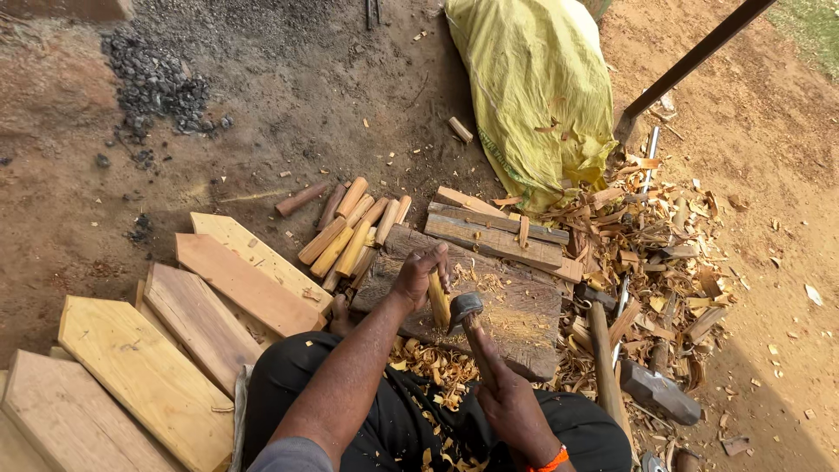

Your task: The person sits on the ground and uses a hammer and chisel to shape small wooden dowels. They repeatedly strike the chisel to remove wood shavings and refine the dowel's shape, then place the finished pieces aside.

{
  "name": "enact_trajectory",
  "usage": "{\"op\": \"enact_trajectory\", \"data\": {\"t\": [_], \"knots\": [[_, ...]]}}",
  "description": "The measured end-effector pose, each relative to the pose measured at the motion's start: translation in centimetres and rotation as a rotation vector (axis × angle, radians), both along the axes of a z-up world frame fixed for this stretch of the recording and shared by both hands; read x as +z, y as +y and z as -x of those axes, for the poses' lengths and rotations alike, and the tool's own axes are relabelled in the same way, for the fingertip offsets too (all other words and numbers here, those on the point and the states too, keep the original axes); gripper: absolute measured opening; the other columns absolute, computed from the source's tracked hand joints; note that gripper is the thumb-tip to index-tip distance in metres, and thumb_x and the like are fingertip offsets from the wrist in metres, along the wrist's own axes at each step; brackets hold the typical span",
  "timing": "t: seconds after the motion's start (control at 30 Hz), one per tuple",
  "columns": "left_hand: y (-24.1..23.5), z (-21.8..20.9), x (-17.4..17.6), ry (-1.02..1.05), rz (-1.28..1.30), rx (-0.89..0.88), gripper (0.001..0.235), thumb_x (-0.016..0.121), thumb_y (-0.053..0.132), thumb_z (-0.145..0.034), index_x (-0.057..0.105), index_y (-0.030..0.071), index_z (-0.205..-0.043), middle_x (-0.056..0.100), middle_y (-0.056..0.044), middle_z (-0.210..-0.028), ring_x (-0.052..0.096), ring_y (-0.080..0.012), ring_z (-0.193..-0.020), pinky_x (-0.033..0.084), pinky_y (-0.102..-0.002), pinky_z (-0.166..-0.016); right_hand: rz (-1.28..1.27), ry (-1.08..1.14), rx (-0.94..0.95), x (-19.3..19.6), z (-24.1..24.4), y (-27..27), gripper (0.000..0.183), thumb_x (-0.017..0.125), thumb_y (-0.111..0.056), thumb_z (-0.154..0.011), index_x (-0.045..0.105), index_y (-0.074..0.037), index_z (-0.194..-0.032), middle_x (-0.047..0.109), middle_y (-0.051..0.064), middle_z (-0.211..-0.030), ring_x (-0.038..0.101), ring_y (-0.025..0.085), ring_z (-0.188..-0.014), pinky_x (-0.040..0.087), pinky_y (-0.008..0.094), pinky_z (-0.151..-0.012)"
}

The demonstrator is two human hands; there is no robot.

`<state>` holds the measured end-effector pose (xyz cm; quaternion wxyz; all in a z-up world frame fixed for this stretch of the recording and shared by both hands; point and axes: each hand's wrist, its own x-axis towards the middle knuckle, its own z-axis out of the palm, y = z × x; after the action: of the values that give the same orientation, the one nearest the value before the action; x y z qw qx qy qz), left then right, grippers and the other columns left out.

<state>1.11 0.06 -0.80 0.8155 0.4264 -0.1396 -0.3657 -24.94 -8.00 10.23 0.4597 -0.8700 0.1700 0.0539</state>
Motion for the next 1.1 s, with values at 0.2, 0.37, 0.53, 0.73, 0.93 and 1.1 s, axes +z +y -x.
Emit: {"op": "enact_trajectory", "data": {"t": [0.2,0.37,0.53,0.73,0.93,1.1], "knots": [[0.0,0.4,0.3,0.018,0.051,-0.009,0.051,0.066,0.054,-0.097,0.055,0.014,-0.066,0.057,-0.005,-0.063,0.058,-0.0167,-0.059,0.053,-0.035,-0.058,-0.061,-0.02,-0.009,0.5,0.2,0.3,0.091,0.064,0.006,-0.083,0.023,-0.019,-0.161,0.045,0.012,-0.16,0.041,0.029,-0.149,0.042,0.038,-0.114],[0.0,0.3,0.4,0.094,0.04,0.007,0.056,0.064,0.061,-0.094,0.055,0.012,-0.068,0.055,-0.006,-0.064,0.059,-0.0182,-0.059,0.053,-0.036,-0.055,-0.093,-0.014,-0.022,1.2,-0.1,0.5,0.09,0.064,0.007,-0.084,0.024,-0.019,-0.16,0.043,0.011,-0.161,0.039,0.027,-0.149,0.041,0.038,-0.114],[-0.3,0.2,-0.3,0.115,0.03,0.069,0.062,0.058,0.07,-0.092,0.055,0.012,-0.07,0.057,-0.006,-0.068,0.062,-0.0181,-0.062,0.057,-0.039,-0.055,-0.106,-0.046,-0.023,1.2,-0.1,0.7,0.091,0.065,0.008,-0.083,0.025,-0.018,-0.16,0.046,0.012,-0.161,0.042,0.028,-0.148,0.041,0.038,-0.113],[-0.2,-0.1,0.6,0.172,-0.007,0.104,0.063,0.053,0.072,-0.093,0.056,0.012,-0.075,0.058,-0.007,-0.068,0.063,-0.0201,-0.061,0.057,-0.039,-0.059,-0.025,0.078,-0.07,1.8,-0.7,0.6,0.09,0.068,0.001,-0.085,0.027,-0.022,-0.161,0.053,0.014,-0.153,0.052,0.025,-0.142,0.047,0.035,-0.11],[0.3,0.7,0.2,-0.04,-0.009,0.101,0.06,0.055,0.071,-0.095,0.056,0.015,-0.071,0.058,-0.005,-0.069,0.062,-0.0184,-0.064,0.058,-0.039,-0.066,-0.041,-0.098,0.051,2.3,-0.2,0.1,0.088,0.063,0.01,-0.085,0.027,-0.011,-0.162,0.045,0.02,-0.161,0.045,0.029,-0.147,0.043,0.038,-0.113],[0.3,1.2,1.5,-0.052,0.035,0.024,0.061,0.061,0.071,-0.091,0.055,0.015,-0.066,0.056,-0.004,-0.064,0.059,-0.0168,-0.058,0.055,-0.037,-0.06,-0.06,-0.217,0.021,8.3,0.1,-0.2,0.085,0.061,0.013,-0.091,0.028,-0.01,-0.165,0.044,0.017,-0.166,0.048,0.026,-0.147,0.043,0.033,-0.115]]}}
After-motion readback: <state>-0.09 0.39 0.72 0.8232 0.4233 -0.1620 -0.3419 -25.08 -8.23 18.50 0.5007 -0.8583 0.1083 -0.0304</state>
